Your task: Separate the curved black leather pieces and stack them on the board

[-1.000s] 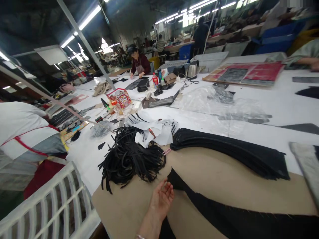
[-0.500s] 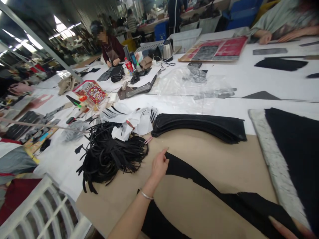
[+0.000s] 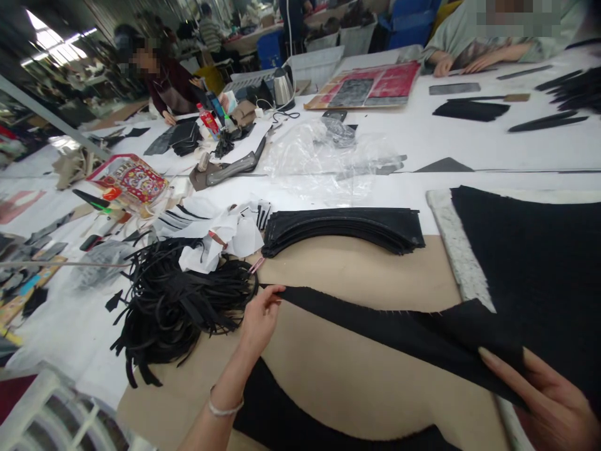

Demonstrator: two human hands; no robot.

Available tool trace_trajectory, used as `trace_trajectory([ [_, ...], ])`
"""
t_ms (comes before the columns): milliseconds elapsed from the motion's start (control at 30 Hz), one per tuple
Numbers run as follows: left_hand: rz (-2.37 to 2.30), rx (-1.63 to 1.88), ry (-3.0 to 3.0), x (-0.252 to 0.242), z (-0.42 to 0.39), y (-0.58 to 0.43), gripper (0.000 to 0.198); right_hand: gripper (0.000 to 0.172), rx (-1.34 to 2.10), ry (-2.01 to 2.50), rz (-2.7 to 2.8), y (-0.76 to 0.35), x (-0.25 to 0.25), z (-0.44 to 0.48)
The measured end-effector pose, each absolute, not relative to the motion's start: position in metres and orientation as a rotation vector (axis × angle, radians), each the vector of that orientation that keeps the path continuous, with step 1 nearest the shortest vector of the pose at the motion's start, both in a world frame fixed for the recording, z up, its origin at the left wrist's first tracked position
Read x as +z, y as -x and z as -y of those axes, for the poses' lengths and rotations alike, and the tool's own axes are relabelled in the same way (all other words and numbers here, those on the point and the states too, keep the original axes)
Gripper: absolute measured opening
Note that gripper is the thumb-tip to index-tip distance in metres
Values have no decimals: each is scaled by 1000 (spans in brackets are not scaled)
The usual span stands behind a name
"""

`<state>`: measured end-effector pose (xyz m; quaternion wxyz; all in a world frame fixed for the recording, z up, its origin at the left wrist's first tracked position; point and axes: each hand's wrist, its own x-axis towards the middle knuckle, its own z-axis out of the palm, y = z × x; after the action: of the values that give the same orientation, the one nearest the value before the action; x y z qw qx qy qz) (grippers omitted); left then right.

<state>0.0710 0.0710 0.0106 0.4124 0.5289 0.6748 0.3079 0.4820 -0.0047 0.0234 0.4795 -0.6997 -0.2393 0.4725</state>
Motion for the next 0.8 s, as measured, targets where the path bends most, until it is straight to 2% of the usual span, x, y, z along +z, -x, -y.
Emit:
trace_trajectory([
  [100, -1771, 891, -1348, -1, -43, -60, 46, 46, 1282, 1690, 547, -468, -2, -7],
  [267, -1907, 680, -1418, -57, -13, -57, 57, 49, 1325, 1730, 939, -469, -68, -10],
  [367, -2113, 604, -1635, -67, -4, -61, 56, 47, 1239, 1806, 1117, -475, -86, -6],
  [500, -2167, 532, -2006, -62, -5, -74, 36, 40, 981, 2060, 1347, -474, -80, -9],
  [633, -2031, 364, -2147, -67, -15, -80, 35, 32, 618, 2420, 1501, -472, -68, -13],
  [700, -2043, 388, -2139, -70, -17, -83, 34, 35, 434, 2469, 1481, -474, -62, -5],
  [800, -2042, 470, -2089, -66, -1, -91, 30, 38, 463, 2355, 1461, -471, -48, 29],
])
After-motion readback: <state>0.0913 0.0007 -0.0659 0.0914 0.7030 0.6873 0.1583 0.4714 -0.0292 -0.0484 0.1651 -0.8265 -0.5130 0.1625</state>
